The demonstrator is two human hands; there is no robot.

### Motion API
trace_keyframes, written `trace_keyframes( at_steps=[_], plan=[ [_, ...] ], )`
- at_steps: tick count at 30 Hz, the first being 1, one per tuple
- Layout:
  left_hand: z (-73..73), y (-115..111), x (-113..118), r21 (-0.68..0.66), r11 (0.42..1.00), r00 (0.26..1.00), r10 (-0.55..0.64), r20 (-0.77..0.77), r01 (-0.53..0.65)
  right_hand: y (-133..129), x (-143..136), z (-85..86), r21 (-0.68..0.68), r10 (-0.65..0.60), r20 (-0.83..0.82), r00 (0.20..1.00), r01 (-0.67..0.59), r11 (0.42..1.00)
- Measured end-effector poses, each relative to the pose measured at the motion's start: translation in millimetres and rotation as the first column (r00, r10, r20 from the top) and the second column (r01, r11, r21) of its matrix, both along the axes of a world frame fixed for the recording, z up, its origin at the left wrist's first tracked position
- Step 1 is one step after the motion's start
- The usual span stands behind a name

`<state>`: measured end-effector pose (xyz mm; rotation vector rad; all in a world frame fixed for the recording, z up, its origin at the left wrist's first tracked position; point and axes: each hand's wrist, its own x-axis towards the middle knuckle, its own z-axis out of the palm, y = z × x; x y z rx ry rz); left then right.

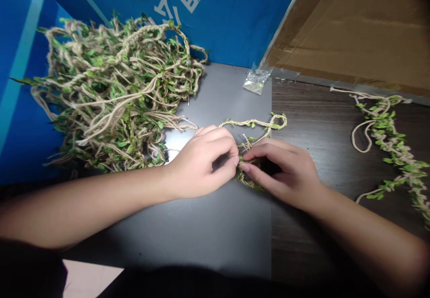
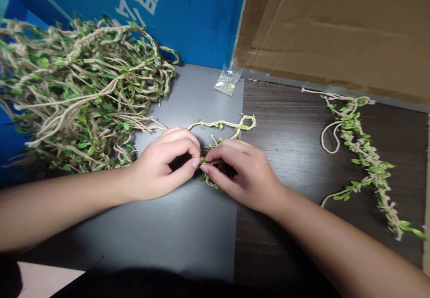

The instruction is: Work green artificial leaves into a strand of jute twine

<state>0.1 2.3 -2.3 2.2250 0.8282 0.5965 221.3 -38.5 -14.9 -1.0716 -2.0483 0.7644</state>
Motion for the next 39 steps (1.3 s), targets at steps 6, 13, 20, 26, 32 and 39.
trace_keyframes(
  at_steps=[6,13,20,26,32,39],
  plan=[
    [-0.3,0.2,-1.1,-0.007,1.0,1.0,-0.001,0.0,0.001,0.1,0.1,-3.1,0.011,-0.011,0.025,1.0,0.01,1.0],
    [0.0,0.8,-0.4,-0.005,1.0,1.0,-0.007,-0.029,0.006,0.4,-0.3,-2.3,-0.014,-0.009,0.047,0.999,0.01,1.0],
    [1.1,0.3,1.2,0.002,0.999,0.995,-0.042,-0.087,0.042,0.9,1.1,-3.2,-0.035,0.007,0.051,0.999,-0.005,0.999],
    [0.1,1.0,0.8,0.026,0.998,0.992,-0.055,-0.111,0.058,1.1,0.5,-5.6,-0.046,0.014,0.072,0.997,-0.01,0.999],
    [-0.2,1.4,0.9,0.034,0.997,0.99,-0.062,-0.125,0.066,1.5,1.1,-5.1,-0.056,0.029,0.067,0.997,-0.025,0.998],
    [-0.9,1.4,1.4,0.044,0.996,0.988,-0.067,-0.14,0.074,1.4,0.7,-4.2,-0.057,0.044,0.072,0.996,-0.04,0.998]
  ],
)
